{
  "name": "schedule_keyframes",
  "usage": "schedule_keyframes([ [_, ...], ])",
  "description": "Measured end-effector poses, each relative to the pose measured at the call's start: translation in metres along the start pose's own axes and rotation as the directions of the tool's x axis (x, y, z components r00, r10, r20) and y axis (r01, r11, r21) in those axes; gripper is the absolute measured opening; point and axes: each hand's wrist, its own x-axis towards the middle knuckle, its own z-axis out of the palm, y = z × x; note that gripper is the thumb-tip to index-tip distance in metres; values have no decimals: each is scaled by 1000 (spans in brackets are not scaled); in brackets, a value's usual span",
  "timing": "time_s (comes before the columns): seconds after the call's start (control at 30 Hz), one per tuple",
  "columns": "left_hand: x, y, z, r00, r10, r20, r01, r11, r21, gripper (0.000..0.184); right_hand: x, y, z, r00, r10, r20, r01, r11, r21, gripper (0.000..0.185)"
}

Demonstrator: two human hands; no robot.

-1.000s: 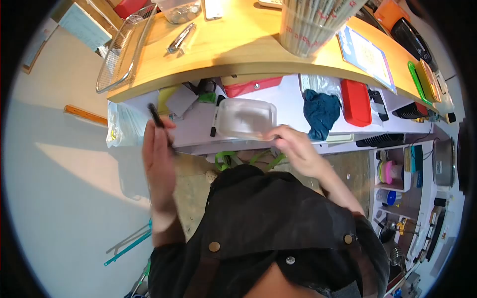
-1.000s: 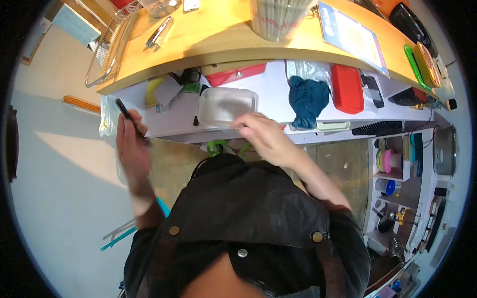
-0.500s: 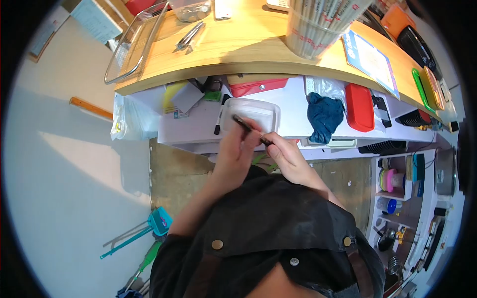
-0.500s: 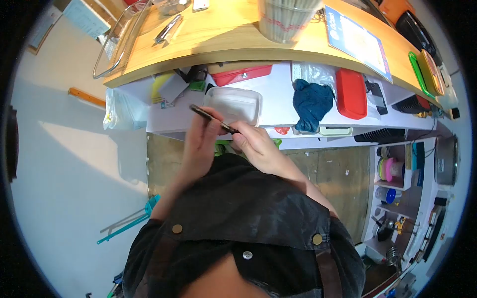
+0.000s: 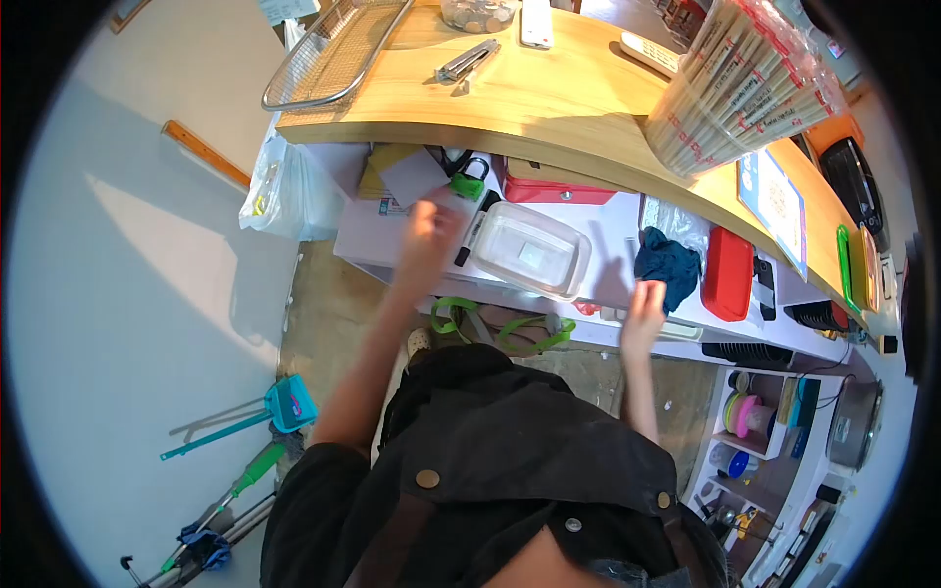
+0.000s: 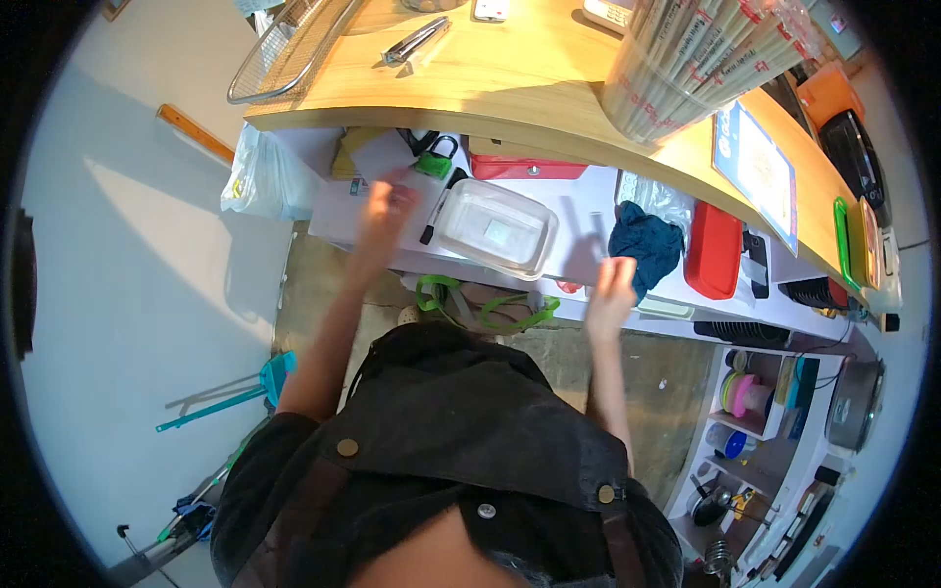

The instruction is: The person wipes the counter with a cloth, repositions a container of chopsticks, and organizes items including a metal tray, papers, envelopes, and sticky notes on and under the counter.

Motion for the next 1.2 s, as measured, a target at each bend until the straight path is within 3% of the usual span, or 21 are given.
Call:
schedule_keyframes([
  [0.03,18,-6,-19,989,-56,-135,60,998,25,47,11,19,-4,998,-15,-58,8,993,-120,17],
  [0.1,64,-49,-46,947,199,-253,-44,859,510,57,31,48,-4,995,67,-68,-85,946,-312,21],
  [0.17,106,-69,-62,986,152,-66,-63,714,697,62,46,77,3,1000,-22,-1,19,922,-387,22],
  [0.27,141,-68,-79,987,14,161,-145,514,845,74,46,23,14,987,-99,-123,-15,716,-698,27],
  [0.3,146,-66,-85,975,-45,219,-174,460,871,79,45,3,19,984,-122,-128,2,732,-682,30],
  [0.37,143,-57,-87,983,26,181,-166,536,828,84,38,-31,33,977,-166,-132,42,762,-647,35],
  [0.4,138,-51,-86,986,78,148,-167,557,814,84,34,-38,46,964,-247,-96,148,800,-582,39],
  [0.47,133,-56,-91,982,162,94,-175,623,763,83,21,-80,76,911,-413,-3,394,872,-291,37],
  [0.53,134,-74,-94,972,230,41,-195,705,682,80,10,-133,100,885,-406,227,436,894,-102,32],
  [0.6,126,-71,-102,993,10,114,-89,695,713,69,5,-165,138,764,-573,296,540,819,194,30],
  [0.63,116,-67,-108,984,-101,145,-39,679,733,64,5,-184,155,721,-578,383,513,816,266,27],
  [0.67,92,-58,-121,959,-242,148,177,918,354,55,11,-213,188,700,-578,420,375,797,473,28],
  [0.7,56,-50,-133,904,-371,212,398,912,-101,47,23,-215,217,660,-630,409,436,765,475,30],
  [0.73,34,-48,-144,911,-357,208,382,919,-98,42,29,-214,248,714,-550,433,434,834,342,34],
  [0.8,1,-31,-163,906,-374,200,393,918,-62,35,55,-207,300,637,-502,585,513,843,164,38],
  [0.93,-57,-22,-208,890,-404,210,433,894,-118,30,77,-234,324,534,-387,752,685,719,-116,41],
  [1.2,-104,-16,-240,934,-334,124,350,925,-145,26,95,-241,332,472,-365,802,748,647,-145,40],
])
